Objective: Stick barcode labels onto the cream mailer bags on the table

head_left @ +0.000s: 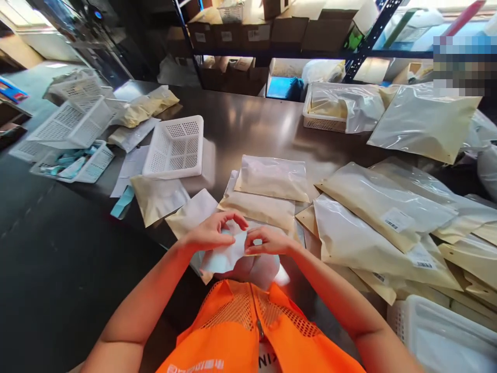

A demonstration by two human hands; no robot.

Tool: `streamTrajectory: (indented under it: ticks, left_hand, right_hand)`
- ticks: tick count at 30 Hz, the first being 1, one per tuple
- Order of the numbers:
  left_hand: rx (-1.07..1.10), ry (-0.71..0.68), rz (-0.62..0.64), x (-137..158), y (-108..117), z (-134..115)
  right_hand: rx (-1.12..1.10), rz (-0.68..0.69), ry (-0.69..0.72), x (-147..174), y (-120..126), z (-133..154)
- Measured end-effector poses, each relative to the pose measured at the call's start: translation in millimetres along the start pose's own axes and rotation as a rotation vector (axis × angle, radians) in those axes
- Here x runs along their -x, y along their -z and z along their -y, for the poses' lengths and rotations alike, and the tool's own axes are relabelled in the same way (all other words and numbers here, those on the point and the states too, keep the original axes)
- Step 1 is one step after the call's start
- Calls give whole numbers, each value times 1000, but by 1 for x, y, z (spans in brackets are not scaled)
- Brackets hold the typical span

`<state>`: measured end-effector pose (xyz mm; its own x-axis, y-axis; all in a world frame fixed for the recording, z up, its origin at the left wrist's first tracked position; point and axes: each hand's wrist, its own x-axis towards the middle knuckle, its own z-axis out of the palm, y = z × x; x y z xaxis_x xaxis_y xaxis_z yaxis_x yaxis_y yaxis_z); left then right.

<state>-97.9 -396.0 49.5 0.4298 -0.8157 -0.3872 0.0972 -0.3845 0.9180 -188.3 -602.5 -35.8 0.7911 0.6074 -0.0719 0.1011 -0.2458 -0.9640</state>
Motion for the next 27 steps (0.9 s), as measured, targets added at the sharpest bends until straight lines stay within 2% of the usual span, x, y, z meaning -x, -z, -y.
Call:
streamTrajectory:
  ticks: [2, 4, 6, 7, 9, 11, 13, 14, 16, 19, 23, 25, 27]
  left_hand:
    - [-56, 26, -15, 20, 1, 2]
    - [-80, 61, -10, 38, 1, 8]
    - [-72, 56, 16, 52, -4, 12]
    - [-63, 35, 34, 58, -8, 12]
    - [-40, -22, 72, 68, -17, 6]
    - [-28, -47, 90, 78, -23, -4]
    - [-55, -12, 76, 92, -23, -13]
    - [-91, 16, 52, 100, -22, -15]
    - [-181, 77, -12, 115, -17, -13]
    - [-293, 157, -78, 130, -11, 6]
    - [-407, 259, -102, 126, -17, 34]
    - [-526, 307, -217, 118, -21, 41]
    - [-697, 353, -389, 108, -22, 48]
  right_hand:
    - [92, -19, 35, 6, 10, 7]
    - [157, -106, 68, 9, 16, 16]
    - [174, -165, 113, 4, 11, 27]
    - [168, -152, 132, -2, 4, 32]
    - [143, -21, 154, -19, -14, 41]
    - [123, 181, 190, -35, -32, 48]
    - [122, 334, 232, -42, -42, 54]
    - [142, 358, 235, -41, -43, 57]
    - [248, 295, 193, -30, -38, 65]
    - [545, 72, 105, -1, -20, 84]
    - [915, -134, 0, 37, -9, 121]
    - [1013, -199, -91, 52, -16, 138]
    - [1068, -224, -173, 63, -33, 153]
